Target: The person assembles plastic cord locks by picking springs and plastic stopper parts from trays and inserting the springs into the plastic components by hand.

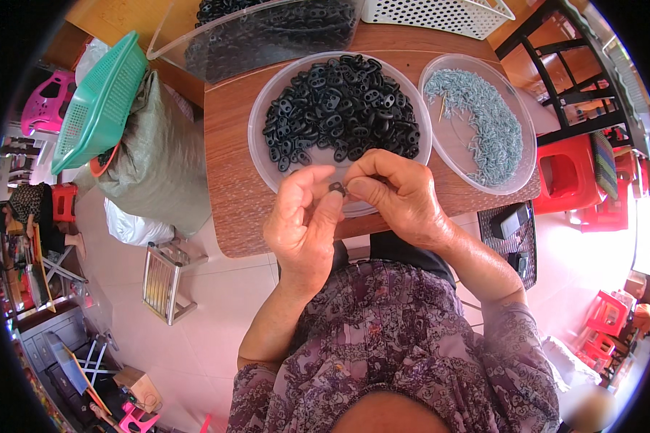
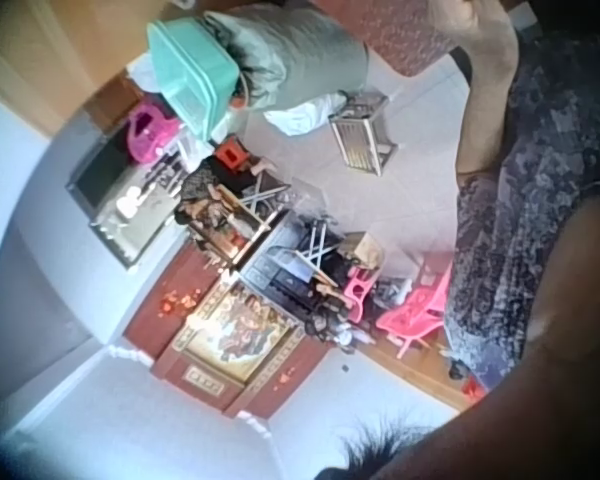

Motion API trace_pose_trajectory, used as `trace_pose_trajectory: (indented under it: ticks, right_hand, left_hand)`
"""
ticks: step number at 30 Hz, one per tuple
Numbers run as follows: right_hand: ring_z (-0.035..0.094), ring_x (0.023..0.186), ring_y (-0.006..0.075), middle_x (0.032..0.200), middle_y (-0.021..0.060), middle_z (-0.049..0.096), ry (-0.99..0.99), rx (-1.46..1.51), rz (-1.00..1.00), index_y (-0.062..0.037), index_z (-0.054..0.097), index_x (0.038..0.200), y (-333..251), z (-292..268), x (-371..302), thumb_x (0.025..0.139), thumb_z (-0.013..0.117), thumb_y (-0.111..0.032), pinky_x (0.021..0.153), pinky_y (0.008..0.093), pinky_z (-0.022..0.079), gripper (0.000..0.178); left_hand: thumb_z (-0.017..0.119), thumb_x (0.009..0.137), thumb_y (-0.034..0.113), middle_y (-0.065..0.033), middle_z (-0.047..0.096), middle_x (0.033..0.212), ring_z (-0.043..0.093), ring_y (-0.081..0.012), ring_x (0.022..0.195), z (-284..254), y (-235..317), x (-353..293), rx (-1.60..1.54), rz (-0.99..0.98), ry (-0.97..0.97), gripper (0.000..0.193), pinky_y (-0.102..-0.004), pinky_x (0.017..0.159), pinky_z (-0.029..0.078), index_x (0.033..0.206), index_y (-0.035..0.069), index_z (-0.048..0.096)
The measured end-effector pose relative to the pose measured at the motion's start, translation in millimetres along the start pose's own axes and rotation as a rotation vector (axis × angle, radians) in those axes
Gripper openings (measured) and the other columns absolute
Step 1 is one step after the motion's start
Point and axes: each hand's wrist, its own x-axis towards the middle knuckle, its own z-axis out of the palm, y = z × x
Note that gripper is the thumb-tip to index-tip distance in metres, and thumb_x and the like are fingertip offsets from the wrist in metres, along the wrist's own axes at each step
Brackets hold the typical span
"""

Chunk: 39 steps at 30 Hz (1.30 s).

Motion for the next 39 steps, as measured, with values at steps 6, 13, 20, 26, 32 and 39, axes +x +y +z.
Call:
trace_pose_trajectory:
  ticks: [6, 13, 20, 26, 32, 39]
  right_hand:
    - [0.054, 0.074, 0.0082, 0.079, 0.0031, 0.058, -0.001, -0.027, 0.0, 0.0029, 0.059, 0.086, -1.6, -1.7, -1.7, 0.083, 0.058, -0.004, 0.067, 0.0218, 0.045, 0.007]
    - [0.053, 0.074, 0.0097, 0.079, 0.0045, 0.057, 0.014, -0.126, -0.024, 0.0026, 0.058, 0.085, -1.3, -1.1, -2.4, 0.083, 0.058, -0.005, 0.067, 0.0236, 0.043, 0.008]
    - [0.055, 0.072, 0.0307, 0.075, 0.0129, 0.054, 0.057, -0.29, -0.311, -0.0002, 0.053, 0.085, 15.2, 3.3, -1.0, 0.082, 0.056, -0.005, 0.065, 0.0362, 0.044, 0.006]
    - [0.055, 0.071, 0.0296, 0.075, 0.013, 0.053, 0.067, -0.272, -0.288, -0.0001, 0.053, 0.084, 17.3, 6.4, -1.8, 0.083, 0.056, -0.005, 0.063, 0.0359, 0.045, 0.006]
    - [0.056, 0.074, 0.0143, 0.08, 0.0069, 0.057, 0.049, -0.035, -0.031, 0.002, 0.056, 0.089, 2.1, 4.2, -3.1, 0.085, 0.056, -0.005, 0.067, 0.0272, 0.046, 0.008]
    - [0.054, 0.079, 0.0078, 0.082, 0.0031, 0.058, 0.025, -0.013, 0.05, 0.0018, 0.059, 0.089, 3.7, 3.3, -1.2, 0.083, 0.057, -0.002, 0.072, 0.0215, 0.045, 0.007]
  left_hand:
    - [0.058, 0.084, -0.001, -0.006, 0.06, 0.081, 0.056, -0.0086, 0.07, 0.1, 0.1, -0.4, 0.006, 0.001, -0.006, 0.026, -0.0183, 0.06, 0.046, 0.109, -0.005, 0.05]
    - [0.057, 0.084, -0.002, -0.0054, 0.058, 0.081, 0.054, -0.0072, 0.07, 2.9, 2.9, -2.4, 0.107, 0.048, -0.004, 0.025, -0.018, 0.06, 0.045, 0.109, -0.005, 0.05]
    - [0.056, 0.084, -0.003, -0.0057, 0.058, 0.082, 0.054, -0.007, 0.068, 6.6, -3.1, -3.7, 0.124, 0.08, -0.001, 0.025, -0.0171, 0.059, 0.045, 0.109, -0.005, 0.05]
    - [0.057, 0.084, -0.001, -0.0067, 0.06, 0.081, 0.054, -0.0075, 0.065, 9.0, 1.3, -1.7, -0.05, 0.006, 0.033, 0.025, -0.0174, 0.057, 0.044, 0.108, -0.005, 0.051]
    - [0.055, 0.084, -0.003, -0.004, 0.06, 0.08, 0.053, -0.0058, 0.065, 2.9, 4.4, 0.0, -0.086, -0.081, 0.034, 0.024, -0.0181, 0.058, 0.043, 0.108, -0.001, 0.051]
    - [0.055, 0.084, -0.002, -0.0033, 0.058, 0.078, 0.053, -0.0065, 0.065, 1.8, 4.6, 2.2, -0.082, -0.08, 0.047, 0.024, -0.0181, 0.058, 0.043, 0.108, -0.002, 0.051]
